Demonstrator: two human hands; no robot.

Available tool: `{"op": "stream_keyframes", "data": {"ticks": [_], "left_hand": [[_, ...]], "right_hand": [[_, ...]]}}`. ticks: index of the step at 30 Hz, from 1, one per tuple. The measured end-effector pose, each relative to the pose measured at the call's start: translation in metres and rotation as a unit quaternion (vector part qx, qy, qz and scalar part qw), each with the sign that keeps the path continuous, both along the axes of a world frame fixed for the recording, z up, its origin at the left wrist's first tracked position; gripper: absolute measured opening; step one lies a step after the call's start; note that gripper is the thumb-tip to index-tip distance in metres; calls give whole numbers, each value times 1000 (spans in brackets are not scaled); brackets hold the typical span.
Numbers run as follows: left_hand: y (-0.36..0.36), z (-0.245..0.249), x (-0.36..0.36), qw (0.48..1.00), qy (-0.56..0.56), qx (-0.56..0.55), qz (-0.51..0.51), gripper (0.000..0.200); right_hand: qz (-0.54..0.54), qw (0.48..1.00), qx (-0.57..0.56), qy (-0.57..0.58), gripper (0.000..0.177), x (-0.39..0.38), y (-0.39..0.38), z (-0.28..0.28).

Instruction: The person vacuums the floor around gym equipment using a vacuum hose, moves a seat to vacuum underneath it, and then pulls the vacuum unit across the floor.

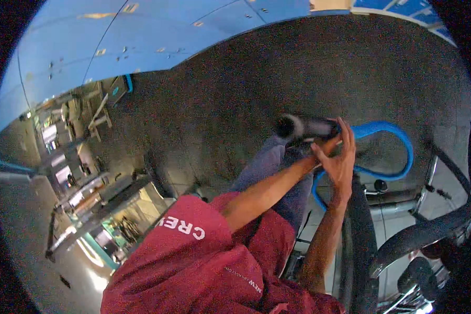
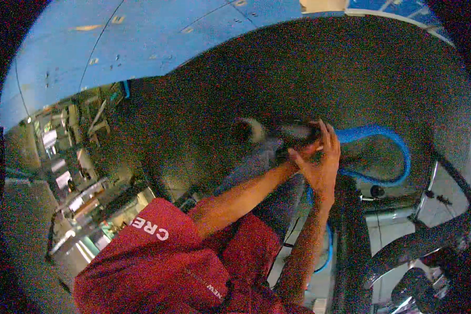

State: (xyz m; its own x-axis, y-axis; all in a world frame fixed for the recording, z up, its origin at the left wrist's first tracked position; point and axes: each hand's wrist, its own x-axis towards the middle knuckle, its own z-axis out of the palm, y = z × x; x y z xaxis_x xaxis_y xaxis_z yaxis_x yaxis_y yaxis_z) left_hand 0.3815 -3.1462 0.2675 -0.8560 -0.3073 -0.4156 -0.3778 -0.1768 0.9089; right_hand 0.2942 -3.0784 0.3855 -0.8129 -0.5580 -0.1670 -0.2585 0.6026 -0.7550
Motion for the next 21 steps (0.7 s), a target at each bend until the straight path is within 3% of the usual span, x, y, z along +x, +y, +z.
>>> {"op": "stream_keyframes", "data": {"ticks": [1, 3, 5, 7, 8, 9, 11, 12, 13, 16, 17, 18, 20, 21], "left_hand": [[-8, -5, 2, 993, -15, 109, 44, 67], [-26, -19, 5, 945, -7, 301, 130, 71], [-50, -16, 12, 867, 60, 455, 191, 76], [-74, 8, 24, 766, 154, 585, 218, 81], [-84, 28, 31, 721, 193, 630, 212, 91], [-84, 30, 43, 687, 151, 645, 298, 108], [-74, 20, 74, 627, 250, 696, 244, 109], [-70, 18, 88, 621, 236, 706, 246, 110], [-65, 15, 103, 615, 223, 715, 247, 110], [-40, -23, 151, 611, 145, 729, 272, 111], [-33, -33, 163, 596, 104, 742, 289, 111], [-42, -30, 177, 548, 48, 773, 316, 111], [-50, -17, 188, 651, 158, 677, 303, 105], [-58, -3, 181, 688, 113, 656, 290, 100]], "right_hand": [[35, 996, 45, 64, 84, -2, -12, -1], [107, 990, 55, 71, 89, -10, -29, -10], [194, 973, 91, 91, 94, -18, -42, -15], [177, 977, 106, 59, 90, -23, -48, 16], [167, 978, 115, 44, 89, -24, -51, 23], [205, 967, 120, 97, 84, -27, -46, 15], [273, 916, 202, -213, 79, -31, -52, 32], [292, 855, 240, -356, 76, -34, -59, 39], [378, 771, 196, -474, 77, -31, -54, 11], [362, 746, 116, -546, 80, 21, -4, -75], [346, 713, 61, -607, 83, 32, -8, -49], [338, 685, 63, -643, 83, 51, 5, -49], [345, 639, 133, -675, 83, 84, 24, -48], [364, 616, 196, -671, 81, 99, 31, -46]]}}
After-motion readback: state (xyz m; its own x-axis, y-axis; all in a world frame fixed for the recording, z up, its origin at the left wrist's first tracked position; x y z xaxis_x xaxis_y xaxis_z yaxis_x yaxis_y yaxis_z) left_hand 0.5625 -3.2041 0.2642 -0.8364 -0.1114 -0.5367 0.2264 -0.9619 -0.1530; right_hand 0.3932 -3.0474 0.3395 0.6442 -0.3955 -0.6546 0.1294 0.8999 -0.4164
